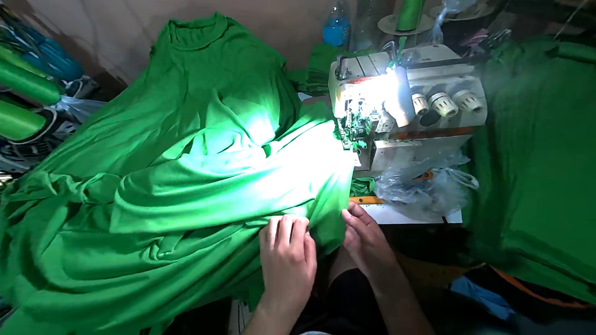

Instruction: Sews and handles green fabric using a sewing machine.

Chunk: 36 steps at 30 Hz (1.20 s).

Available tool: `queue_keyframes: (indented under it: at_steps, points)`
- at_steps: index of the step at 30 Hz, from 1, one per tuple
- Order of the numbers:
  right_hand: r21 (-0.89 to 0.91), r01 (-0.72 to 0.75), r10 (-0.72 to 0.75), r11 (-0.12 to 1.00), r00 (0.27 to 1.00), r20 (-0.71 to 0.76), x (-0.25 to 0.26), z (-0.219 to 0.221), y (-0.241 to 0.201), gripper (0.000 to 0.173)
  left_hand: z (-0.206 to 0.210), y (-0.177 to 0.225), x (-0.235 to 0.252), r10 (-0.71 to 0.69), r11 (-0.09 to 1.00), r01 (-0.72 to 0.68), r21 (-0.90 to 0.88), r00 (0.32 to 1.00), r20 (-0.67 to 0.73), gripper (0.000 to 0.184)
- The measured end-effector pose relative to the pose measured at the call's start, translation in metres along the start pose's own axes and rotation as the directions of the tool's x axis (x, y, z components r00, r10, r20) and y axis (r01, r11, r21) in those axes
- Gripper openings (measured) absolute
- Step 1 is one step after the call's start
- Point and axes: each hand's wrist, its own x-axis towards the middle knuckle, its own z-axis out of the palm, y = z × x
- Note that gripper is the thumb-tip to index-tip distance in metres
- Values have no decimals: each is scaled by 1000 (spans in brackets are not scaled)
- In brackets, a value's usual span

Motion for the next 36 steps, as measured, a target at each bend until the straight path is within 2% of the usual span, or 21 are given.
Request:
queue_keyframes:
  at_steps: [4,6,11,15,22,27,31,36]
  points:
    - [4,99,-99,995,993,56,-15,-13,-6,14,-14,26,22,146,980,-151,-131,988,-50,33]
    - [-96,131,-129,987,991,24,-22,-20,-11,14,-13,36,25,218,967,-221,-126,975,-38,35]
    - [-300,113,-146,947,985,-88,-40,-28,-9,13,-7,44,5,320,947,-320,-20,947,34,17]
    - [-402,124,-206,907,964,-168,-46,-25,-3,13,8,46,-9,301,954,-301,-6,952,56,17]
    - [-577,230,-368,784,920,-134,-16,-19,-12,9,32,48,13,221,974,-219,-48,975,37,23]
    - [-612,263,-395,746,915,-88,13,-17,-21,11,47,50,39,170,985,-170,-33,985,-7,22]
    - [-651,227,-369,724,925,-88,27,-14,-28,13,54,51,50,141,988,-139,-70,990,24,20]
    - [-668,240,-402,705,910,-97,32,-14,-30,8,62,47,50,172,983,-173,-67,985,-26,16]
